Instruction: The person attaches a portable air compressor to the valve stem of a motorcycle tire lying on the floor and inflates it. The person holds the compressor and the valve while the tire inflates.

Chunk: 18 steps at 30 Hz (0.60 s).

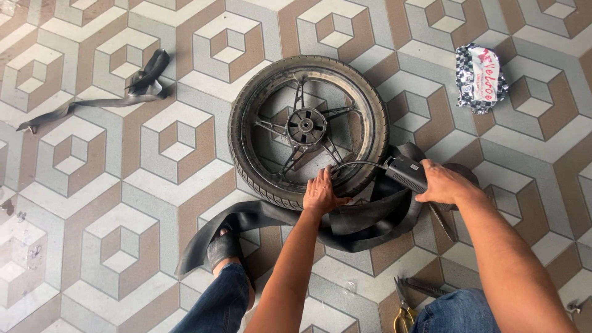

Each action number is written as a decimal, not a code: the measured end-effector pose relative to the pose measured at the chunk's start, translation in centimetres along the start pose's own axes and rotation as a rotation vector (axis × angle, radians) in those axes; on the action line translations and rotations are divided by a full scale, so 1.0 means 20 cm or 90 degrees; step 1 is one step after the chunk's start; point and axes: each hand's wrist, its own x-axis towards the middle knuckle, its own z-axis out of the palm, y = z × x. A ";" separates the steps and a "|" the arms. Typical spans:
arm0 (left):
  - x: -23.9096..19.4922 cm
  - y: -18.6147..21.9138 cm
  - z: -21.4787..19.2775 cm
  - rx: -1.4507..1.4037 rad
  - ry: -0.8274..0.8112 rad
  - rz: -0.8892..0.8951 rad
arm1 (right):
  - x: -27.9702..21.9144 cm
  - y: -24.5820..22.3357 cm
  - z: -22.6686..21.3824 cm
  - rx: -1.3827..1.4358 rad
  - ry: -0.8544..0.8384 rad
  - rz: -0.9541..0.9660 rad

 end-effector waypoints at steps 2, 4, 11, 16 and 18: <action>0.00 0.00 -0.01 -0.004 0.001 0.001 | 0.01 0.01 0.01 -0.004 -0.001 0.001; -0.01 0.01 -0.02 -0.007 0.001 0.003 | 0.01 0.00 0.01 -0.006 -0.003 0.004; -0.01 0.01 -0.02 0.009 0.011 0.000 | -0.08 -0.08 -0.05 0.019 0.006 0.008; 0.00 0.01 -0.01 0.019 0.024 0.008 | -0.06 -0.05 -0.03 0.019 0.007 0.000; 0.01 0.00 0.01 0.007 0.020 0.007 | -0.02 0.00 0.00 0.007 0.017 -0.001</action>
